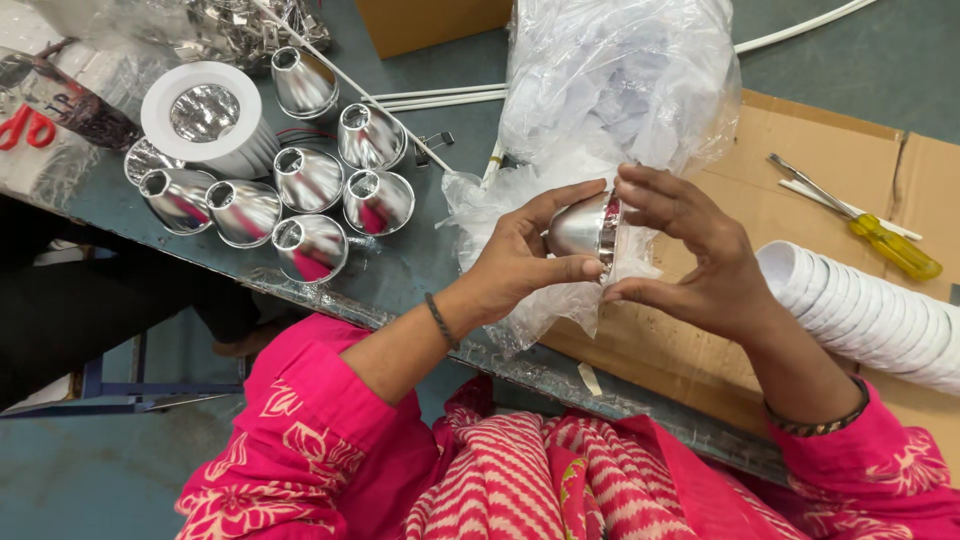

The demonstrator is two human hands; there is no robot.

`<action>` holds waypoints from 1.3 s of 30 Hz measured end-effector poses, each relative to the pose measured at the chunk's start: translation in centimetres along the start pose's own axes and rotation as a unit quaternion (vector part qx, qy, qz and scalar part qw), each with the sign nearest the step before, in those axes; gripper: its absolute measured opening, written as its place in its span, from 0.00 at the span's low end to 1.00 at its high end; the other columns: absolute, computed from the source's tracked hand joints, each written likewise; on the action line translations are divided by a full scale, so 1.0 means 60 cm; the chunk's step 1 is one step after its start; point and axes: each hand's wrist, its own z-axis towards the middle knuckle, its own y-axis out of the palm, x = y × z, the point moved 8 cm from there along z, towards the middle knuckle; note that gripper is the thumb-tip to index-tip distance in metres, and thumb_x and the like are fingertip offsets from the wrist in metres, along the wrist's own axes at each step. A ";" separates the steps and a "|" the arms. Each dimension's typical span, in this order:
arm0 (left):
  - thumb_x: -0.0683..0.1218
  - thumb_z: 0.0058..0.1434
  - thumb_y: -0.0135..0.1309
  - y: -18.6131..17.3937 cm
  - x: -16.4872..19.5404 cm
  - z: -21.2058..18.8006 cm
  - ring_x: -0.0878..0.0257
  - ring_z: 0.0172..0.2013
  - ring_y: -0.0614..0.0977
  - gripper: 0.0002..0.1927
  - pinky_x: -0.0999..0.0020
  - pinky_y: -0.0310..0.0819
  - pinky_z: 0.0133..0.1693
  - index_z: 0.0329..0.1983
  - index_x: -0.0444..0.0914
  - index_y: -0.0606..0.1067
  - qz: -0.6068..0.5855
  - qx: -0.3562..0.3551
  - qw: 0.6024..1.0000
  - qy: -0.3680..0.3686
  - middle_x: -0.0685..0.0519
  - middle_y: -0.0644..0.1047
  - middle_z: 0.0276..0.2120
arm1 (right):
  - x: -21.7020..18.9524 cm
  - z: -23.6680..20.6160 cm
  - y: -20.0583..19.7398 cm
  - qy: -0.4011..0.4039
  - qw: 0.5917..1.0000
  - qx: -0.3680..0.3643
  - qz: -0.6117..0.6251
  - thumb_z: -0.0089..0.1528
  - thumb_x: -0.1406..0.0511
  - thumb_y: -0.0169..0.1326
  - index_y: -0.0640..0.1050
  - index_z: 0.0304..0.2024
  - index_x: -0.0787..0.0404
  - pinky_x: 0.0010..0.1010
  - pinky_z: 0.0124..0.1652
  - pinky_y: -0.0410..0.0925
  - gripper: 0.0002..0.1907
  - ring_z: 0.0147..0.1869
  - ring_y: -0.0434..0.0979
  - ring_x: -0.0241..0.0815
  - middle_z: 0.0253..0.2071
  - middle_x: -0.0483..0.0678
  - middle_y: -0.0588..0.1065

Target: The person wraps metal lamp reflectors in clear plastic film and presses each wrapped reflector into a white plastic cup holder, stacking the cups on the workbench. They repeatedly take a reflector from the pile, wrap it, seat it in a cup, and set the cup aside.

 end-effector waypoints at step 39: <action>0.40 0.58 0.69 0.003 -0.025 0.021 0.63 0.60 0.77 0.39 0.64 0.78 0.61 0.73 0.36 0.67 0.026 -0.020 0.999 -0.025 0.49 0.72 0.67 | 0.039 -0.027 0.006 -0.035 0.994 -0.017 -0.107 0.48 0.62 0.74 0.68 0.68 0.59 0.42 0.67 0.66 0.47 0.73 0.68 0.54 0.69 0.52 0.66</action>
